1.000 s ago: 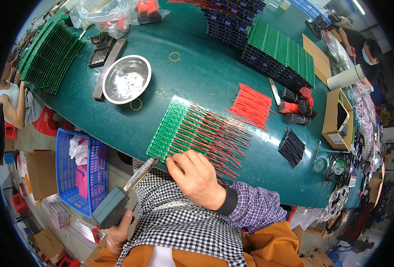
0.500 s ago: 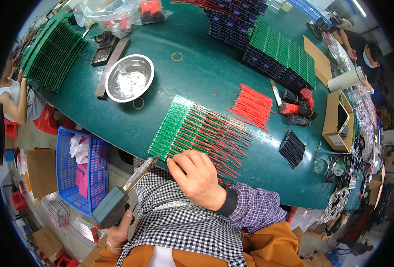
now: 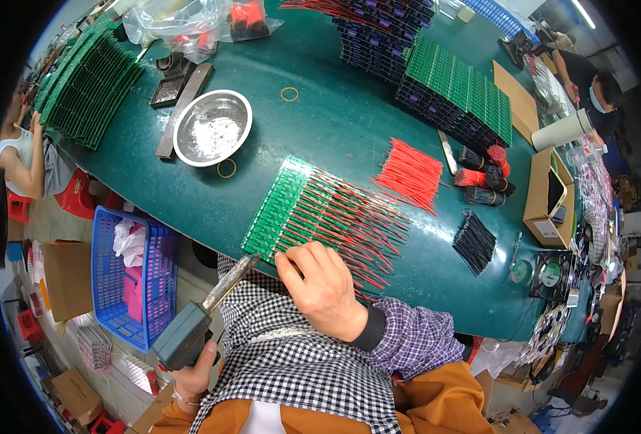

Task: The person solders wires onto a circuit board using a soldering tool, places the board onto a stack of circuit boards, and then solders wires onto another board.

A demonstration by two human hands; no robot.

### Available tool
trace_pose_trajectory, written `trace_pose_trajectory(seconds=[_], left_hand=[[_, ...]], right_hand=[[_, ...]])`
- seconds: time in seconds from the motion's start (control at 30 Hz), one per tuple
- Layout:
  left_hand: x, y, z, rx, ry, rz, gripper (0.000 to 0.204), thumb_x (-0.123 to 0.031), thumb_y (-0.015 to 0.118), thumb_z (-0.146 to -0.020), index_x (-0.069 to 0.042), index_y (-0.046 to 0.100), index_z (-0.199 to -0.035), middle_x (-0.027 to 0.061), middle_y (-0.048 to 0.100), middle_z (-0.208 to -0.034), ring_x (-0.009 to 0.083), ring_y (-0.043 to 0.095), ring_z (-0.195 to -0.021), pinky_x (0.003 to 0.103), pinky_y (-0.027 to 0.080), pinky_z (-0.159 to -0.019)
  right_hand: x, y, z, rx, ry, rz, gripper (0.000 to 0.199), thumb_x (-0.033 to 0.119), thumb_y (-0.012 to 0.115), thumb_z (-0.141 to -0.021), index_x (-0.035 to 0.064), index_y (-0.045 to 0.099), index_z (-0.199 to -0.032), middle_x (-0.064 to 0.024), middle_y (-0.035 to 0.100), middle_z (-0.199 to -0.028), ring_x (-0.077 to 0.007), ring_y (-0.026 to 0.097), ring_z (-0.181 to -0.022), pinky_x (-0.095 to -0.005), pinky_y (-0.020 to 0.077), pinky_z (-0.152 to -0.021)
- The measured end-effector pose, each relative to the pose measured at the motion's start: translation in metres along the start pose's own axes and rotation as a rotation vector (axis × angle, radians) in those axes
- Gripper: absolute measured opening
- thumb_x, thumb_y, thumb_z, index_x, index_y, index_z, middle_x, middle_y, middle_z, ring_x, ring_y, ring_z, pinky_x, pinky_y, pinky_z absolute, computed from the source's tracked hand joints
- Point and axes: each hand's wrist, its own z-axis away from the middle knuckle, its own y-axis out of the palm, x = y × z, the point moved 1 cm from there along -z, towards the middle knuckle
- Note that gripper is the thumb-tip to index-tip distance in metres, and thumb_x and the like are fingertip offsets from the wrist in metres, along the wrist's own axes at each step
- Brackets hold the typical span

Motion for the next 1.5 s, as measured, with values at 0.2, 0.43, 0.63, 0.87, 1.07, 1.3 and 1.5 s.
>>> trace_pose_trajectory(seconds=[0.2, 0.43, 0.63, 0.87, 1.07, 1.3, 1.5], left_hand=[[-0.004, 0.001, -0.006, 0.009, 0.019, 0.012, 0.03, -0.006, 0.079, -0.074, 0.007, 0.073, -0.1, 0.0169, 0.071, -0.085, 0.0289, 0.069, -0.068, 0.035, 0.055, -0.063], [-0.009, -0.001, -0.008, 0.002, -0.046, 0.051, 0.031, -0.007, 0.079, -0.074, 0.007, 0.074, -0.102, 0.0162, 0.071, -0.086, 0.028, 0.069, -0.068, 0.035, 0.054, -0.062], [-0.002, 0.001, -0.002, -0.026, -0.028, 0.059, 0.034, -0.006, 0.079, -0.073, 0.007, 0.074, -0.104, 0.0162, 0.072, -0.088, 0.0273, 0.069, -0.07, 0.035, 0.055, -0.062], [0.001, 0.001, 0.001, -0.037, -0.022, 0.049, 0.034, -0.007, 0.08, -0.073, 0.006, 0.074, -0.103, 0.0159, 0.072, -0.089, 0.0282, 0.07, -0.07, 0.036, 0.055, -0.063], [0.005, -0.006, 0.007, 0.05, -0.049, 0.049, 0.036, -0.004, 0.081, -0.086, 0.005, 0.071, -0.119, 0.0117, 0.074, -0.106, 0.0198, 0.069, -0.091, 0.032, 0.055, -0.082], [0.005, 0.002, 0.006, -0.029, 0.165, -0.128, 0.032, -0.005, 0.081, -0.073, 0.005, 0.073, -0.102, 0.0153, 0.072, -0.094, 0.0316, 0.069, -0.072, 0.039, 0.054, -0.065], [0.014, -0.007, 0.012, 0.072, 0.277, -0.245, 0.037, -0.002, 0.079, -0.087, 0.005, 0.069, -0.122, 0.0107, 0.073, -0.108, 0.0182, 0.068, -0.091, 0.031, 0.054, -0.081]], right_hand=[[0.0, -0.001, 0.0, 0.019, 0.016, 0.009, 0.031, -0.003, 0.072, -0.072, -0.0015, 0.071, -0.103, -0.0092, 0.065, -0.093, -0.0256, 0.063, -0.081, -0.037, 0.05, -0.066], [0.0, -0.005, 0.0, 0.07, 0.03, 0.019, 0.027, 0.0, 0.07, -0.075, -0.0012, 0.068, -0.102, -0.0104, 0.064, -0.103, -0.0257, 0.062, -0.089, -0.0367, 0.0501, -0.071], [0.001, -0.003, -0.002, 0.112, 0.057, 0.044, 0.021, 0.003, 0.068, -0.08, -0.0007, 0.064, -0.1, -0.0107, 0.062, -0.108, -0.0247, 0.06, -0.094, -0.0356, 0.048, -0.075], [0.002, 0.0, -0.007, 0.108, 0.114, 0.019, 0.016, 0.0, 0.069, -0.085, 0.0011, 0.059, -0.097, -0.0112, 0.06, -0.105, -0.0268, 0.059, -0.092, -0.0378, 0.0471, -0.075], [0.001, 0.001, -0.007, 0.131, 0.127, 0.016, 0.014, 0.0, 0.068, -0.086, 0.0007, 0.059, -0.096, -0.0119, 0.058, -0.104, -0.0275, 0.057, -0.092, -0.0388, 0.0468, -0.075], [0.001, 0.0, -0.009, 0.133, 0.13, -0.009, 0.015, 0.0, 0.067, -0.084, 0.0005, 0.059, -0.097, -0.0117, 0.057, -0.104, -0.0278, 0.057, -0.093, -0.0386, 0.0469, -0.076], [0.003, -0.003, -0.013, 0.185, 0.121, -0.001, 0.018, 0.0, 0.062, -0.08, -0.0004, 0.06, -0.098, -0.0115, 0.056, -0.102, -0.0275, 0.057, -0.094, -0.0373, 0.0474, -0.078]])
